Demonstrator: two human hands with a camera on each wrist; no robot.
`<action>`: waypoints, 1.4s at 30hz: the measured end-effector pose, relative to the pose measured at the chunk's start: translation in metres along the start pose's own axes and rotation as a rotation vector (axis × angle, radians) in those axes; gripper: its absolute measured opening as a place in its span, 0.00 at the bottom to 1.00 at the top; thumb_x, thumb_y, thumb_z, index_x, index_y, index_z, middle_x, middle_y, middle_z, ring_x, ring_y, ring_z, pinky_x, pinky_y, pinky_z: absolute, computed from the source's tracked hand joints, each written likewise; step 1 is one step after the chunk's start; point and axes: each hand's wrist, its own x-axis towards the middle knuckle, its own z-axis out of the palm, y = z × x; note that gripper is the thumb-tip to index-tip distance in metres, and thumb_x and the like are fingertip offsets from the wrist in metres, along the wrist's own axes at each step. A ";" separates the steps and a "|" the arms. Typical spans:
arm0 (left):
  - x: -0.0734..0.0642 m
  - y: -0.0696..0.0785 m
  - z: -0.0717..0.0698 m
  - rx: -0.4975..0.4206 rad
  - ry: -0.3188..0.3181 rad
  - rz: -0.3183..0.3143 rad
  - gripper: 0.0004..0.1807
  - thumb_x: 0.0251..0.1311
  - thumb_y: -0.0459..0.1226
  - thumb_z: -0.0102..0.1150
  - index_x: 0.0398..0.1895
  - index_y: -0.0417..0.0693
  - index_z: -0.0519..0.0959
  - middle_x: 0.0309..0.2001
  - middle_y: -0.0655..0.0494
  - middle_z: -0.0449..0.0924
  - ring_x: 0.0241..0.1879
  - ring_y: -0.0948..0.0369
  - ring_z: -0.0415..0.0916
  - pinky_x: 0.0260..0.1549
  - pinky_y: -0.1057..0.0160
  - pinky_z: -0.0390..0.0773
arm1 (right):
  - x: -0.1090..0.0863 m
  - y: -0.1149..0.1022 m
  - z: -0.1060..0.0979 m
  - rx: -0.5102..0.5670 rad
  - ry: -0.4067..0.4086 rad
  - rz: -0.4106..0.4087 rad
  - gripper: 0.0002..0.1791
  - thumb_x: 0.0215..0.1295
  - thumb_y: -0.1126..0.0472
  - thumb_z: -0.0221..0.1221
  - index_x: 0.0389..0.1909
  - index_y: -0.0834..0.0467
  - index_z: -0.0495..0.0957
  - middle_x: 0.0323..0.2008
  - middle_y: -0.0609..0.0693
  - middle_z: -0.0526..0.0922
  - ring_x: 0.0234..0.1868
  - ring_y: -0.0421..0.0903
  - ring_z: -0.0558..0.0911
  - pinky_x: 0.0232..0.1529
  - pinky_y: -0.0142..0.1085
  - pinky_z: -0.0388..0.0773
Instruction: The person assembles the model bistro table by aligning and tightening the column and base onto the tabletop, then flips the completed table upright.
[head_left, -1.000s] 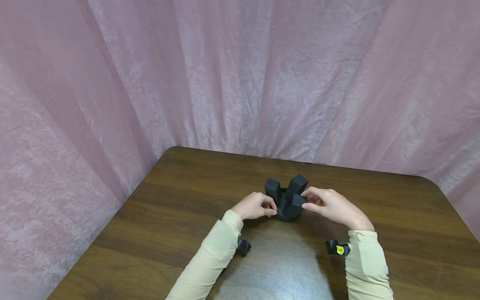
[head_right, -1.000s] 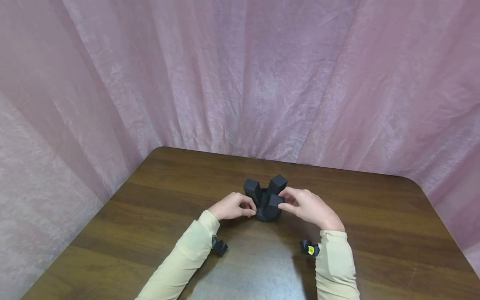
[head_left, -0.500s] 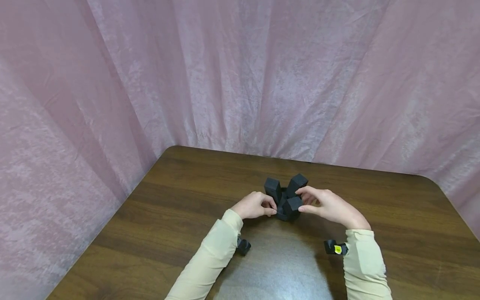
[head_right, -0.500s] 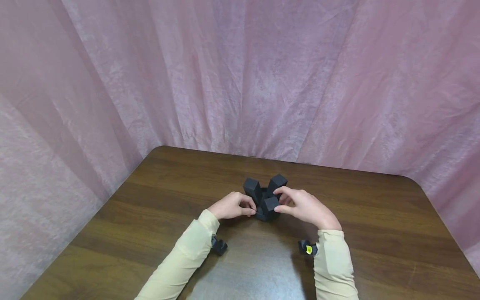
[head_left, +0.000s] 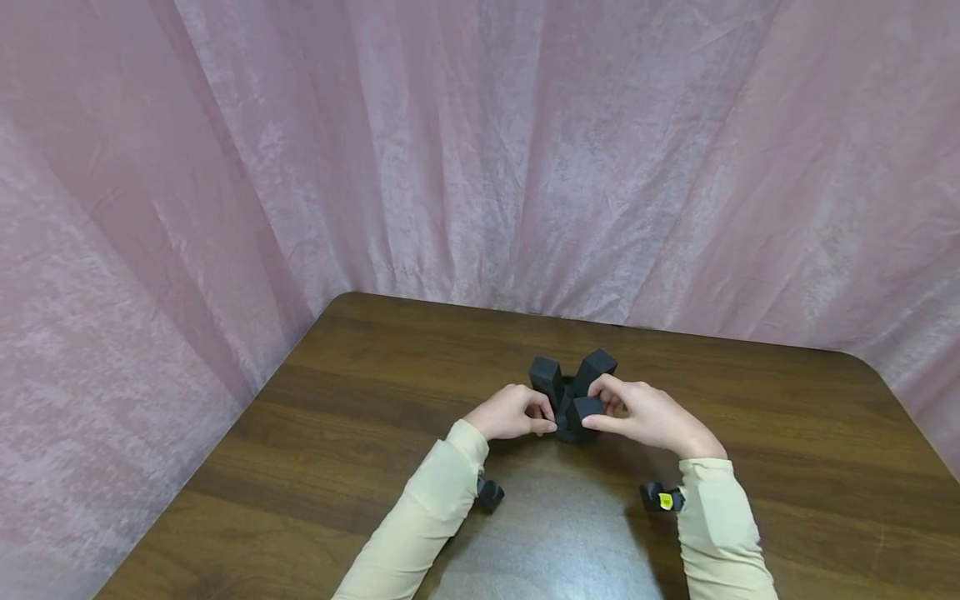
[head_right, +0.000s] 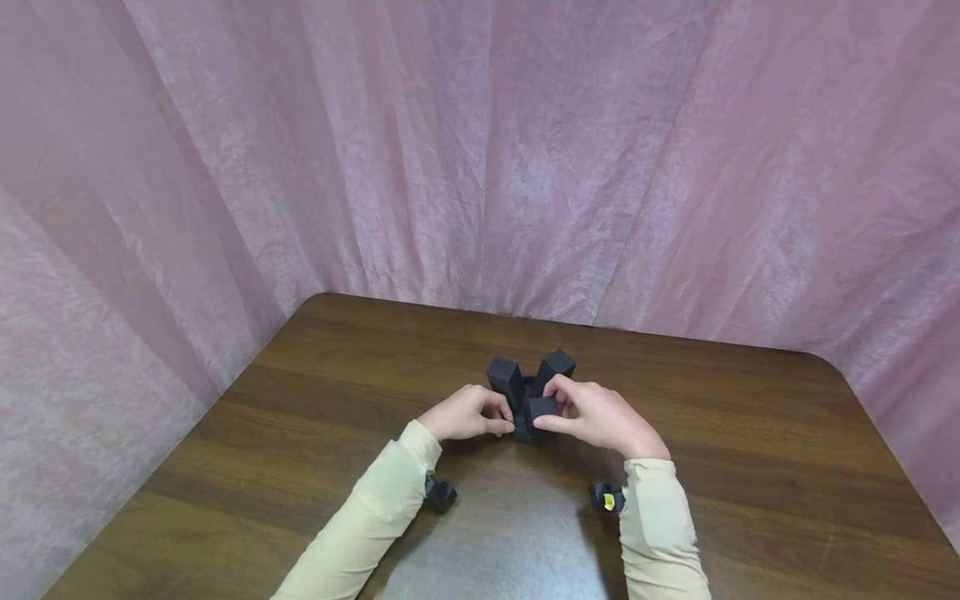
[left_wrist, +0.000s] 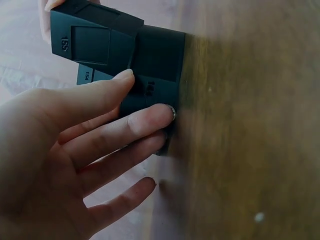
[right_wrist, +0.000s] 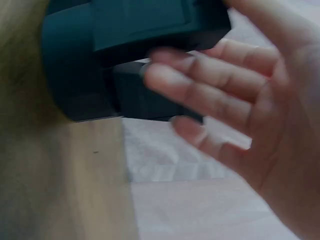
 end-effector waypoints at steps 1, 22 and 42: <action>0.000 0.001 0.000 0.004 0.002 -0.001 0.04 0.61 0.39 0.64 0.30 0.51 0.83 0.23 0.61 0.83 0.21 0.71 0.71 0.23 0.74 0.69 | 0.001 0.000 0.001 -0.006 0.005 0.009 0.22 0.60 0.37 0.61 0.46 0.48 0.74 0.33 0.40 0.78 0.32 0.34 0.76 0.35 0.31 0.73; -0.001 -0.001 0.004 -0.021 0.016 -0.013 0.05 0.58 0.41 0.67 0.27 0.52 0.83 0.21 0.61 0.83 0.19 0.70 0.71 0.21 0.73 0.71 | 0.001 0.007 0.006 0.109 -0.037 0.001 0.20 0.65 0.42 0.59 0.48 0.52 0.74 0.32 0.44 0.80 0.31 0.37 0.77 0.34 0.31 0.73; -0.002 -0.011 -0.003 0.052 -0.011 0.035 0.05 0.58 0.41 0.66 0.38 0.54 0.83 0.28 0.62 0.80 0.27 0.70 0.70 0.30 0.72 0.69 | 0.003 0.044 0.021 0.152 -0.165 -0.108 0.03 0.65 0.66 0.58 0.39 0.57 0.75 0.32 0.47 0.82 0.34 0.35 0.77 0.35 0.30 0.72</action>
